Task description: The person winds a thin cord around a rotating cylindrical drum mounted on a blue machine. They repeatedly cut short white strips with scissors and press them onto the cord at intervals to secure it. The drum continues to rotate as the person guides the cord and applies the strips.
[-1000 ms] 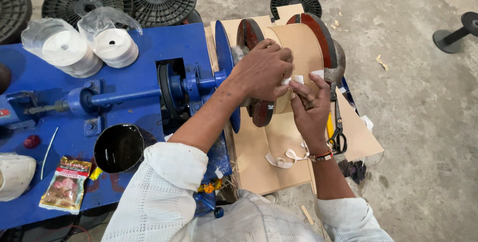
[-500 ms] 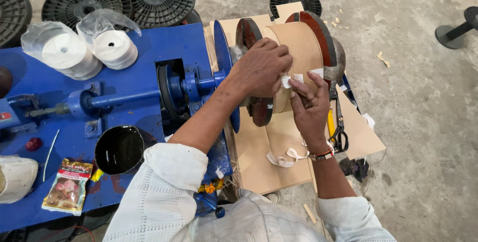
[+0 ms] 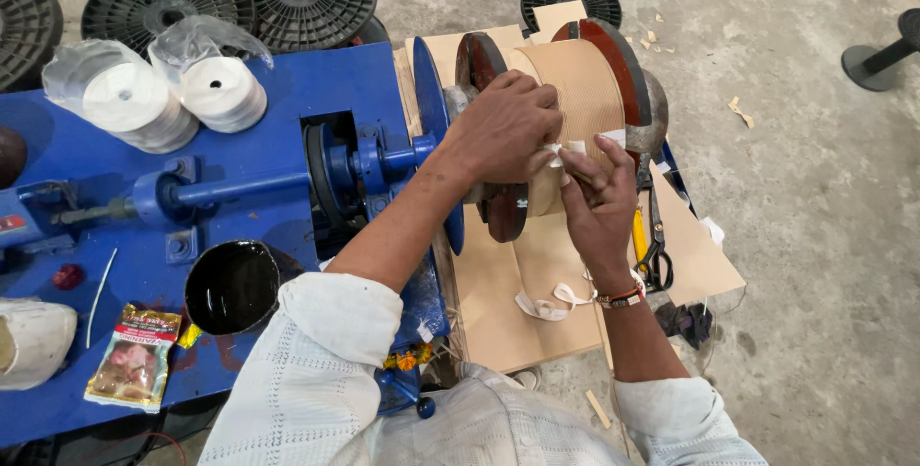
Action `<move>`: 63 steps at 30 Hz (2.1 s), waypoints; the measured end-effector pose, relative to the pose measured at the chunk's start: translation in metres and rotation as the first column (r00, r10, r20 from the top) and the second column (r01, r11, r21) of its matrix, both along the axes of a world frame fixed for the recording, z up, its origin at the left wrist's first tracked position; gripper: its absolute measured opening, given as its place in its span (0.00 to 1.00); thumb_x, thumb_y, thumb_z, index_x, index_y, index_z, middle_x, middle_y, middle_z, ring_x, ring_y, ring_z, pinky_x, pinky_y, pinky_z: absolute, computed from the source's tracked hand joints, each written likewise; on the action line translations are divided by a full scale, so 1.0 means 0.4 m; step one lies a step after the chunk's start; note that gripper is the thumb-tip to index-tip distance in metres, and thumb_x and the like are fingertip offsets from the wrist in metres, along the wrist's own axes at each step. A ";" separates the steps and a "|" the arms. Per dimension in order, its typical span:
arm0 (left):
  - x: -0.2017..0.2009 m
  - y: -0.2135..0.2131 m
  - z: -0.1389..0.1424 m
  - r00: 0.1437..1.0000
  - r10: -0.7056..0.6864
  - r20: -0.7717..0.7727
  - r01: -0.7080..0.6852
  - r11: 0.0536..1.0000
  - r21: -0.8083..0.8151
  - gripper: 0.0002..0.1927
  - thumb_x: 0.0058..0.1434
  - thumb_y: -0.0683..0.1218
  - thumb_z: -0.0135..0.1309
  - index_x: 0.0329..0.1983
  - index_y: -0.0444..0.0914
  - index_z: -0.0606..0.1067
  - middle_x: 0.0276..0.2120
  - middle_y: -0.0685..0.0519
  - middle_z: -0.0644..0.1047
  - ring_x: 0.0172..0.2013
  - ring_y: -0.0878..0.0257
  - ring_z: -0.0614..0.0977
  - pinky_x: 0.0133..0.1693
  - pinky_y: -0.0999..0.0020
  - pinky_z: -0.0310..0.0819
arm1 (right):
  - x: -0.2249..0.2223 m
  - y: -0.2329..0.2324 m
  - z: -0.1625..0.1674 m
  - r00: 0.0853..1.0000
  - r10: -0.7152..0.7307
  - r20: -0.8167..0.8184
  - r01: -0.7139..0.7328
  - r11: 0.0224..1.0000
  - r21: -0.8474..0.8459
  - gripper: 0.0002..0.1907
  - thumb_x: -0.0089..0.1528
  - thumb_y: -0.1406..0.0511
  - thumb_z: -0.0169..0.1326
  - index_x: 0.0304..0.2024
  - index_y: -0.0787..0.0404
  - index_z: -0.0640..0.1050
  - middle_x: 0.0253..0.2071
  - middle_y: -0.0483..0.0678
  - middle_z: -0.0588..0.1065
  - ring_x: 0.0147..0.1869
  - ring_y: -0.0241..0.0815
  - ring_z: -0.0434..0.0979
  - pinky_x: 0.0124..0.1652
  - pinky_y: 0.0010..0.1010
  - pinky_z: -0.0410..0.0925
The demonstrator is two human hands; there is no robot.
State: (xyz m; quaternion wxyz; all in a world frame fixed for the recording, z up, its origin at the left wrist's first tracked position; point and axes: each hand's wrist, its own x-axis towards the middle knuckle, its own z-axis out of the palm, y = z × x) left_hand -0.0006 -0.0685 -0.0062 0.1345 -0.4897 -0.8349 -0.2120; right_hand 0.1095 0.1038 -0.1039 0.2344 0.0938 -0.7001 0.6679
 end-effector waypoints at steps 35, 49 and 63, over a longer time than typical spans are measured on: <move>-0.004 0.011 -0.013 0.999 0.022 -0.029 -0.020 0.996 0.087 0.07 0.51 0.49 0.62 0.25 0.42 0.79 0.34 0.50 0.75 0.43 0.52 0.75 0.52 0.56 0.66 | -0.030 -0.061 0.077 0.849 -0.337 -0.408 0.524 0.433 0.733 0.16 0.68 0.72 0.59 0.50 0.66 0.64 0.36 0.55 0.75 0.39 0.56 0.79 0.38 0.42 0.72; -0.024 0.050 -0.051 0.993 0.114 0.008 -0.114 0.986 0.124 0.04 0.43 0.44 0.63 0.23 0.41 0.81 0.33 0.51 0.75 0.42 0.53 0.74 0.52 0.59 0.64 | 0.004 -0.060 0.072 0.830 -0.237 -0.505 0.555 0.446 0.702 0.12 0.69 0.75 0.59 0.50 0.68 0.69 0.40 0.56 0.78 0.40 0.52 0.81 0.39 0.37 0.74; -0.026 0.040 -0.050 0.997 0.061 0.053 -0.067 0.991 0.117 0.04 0.45 0.44 0.61 0.23 0.40 0.78 0.33 0.50 0.74 0.42 0.52 0.73 0.54 0.56 0.63 | 0.037 -0.055 0.058 0.847 -0.094 -0.524 0.532 0.121 0.838 0.13 0.61 0.76 0.55 0.49 0.70 0.74 0.58 0.65 0.77 0.42 0.53 0.79 0.42 0.38 0.74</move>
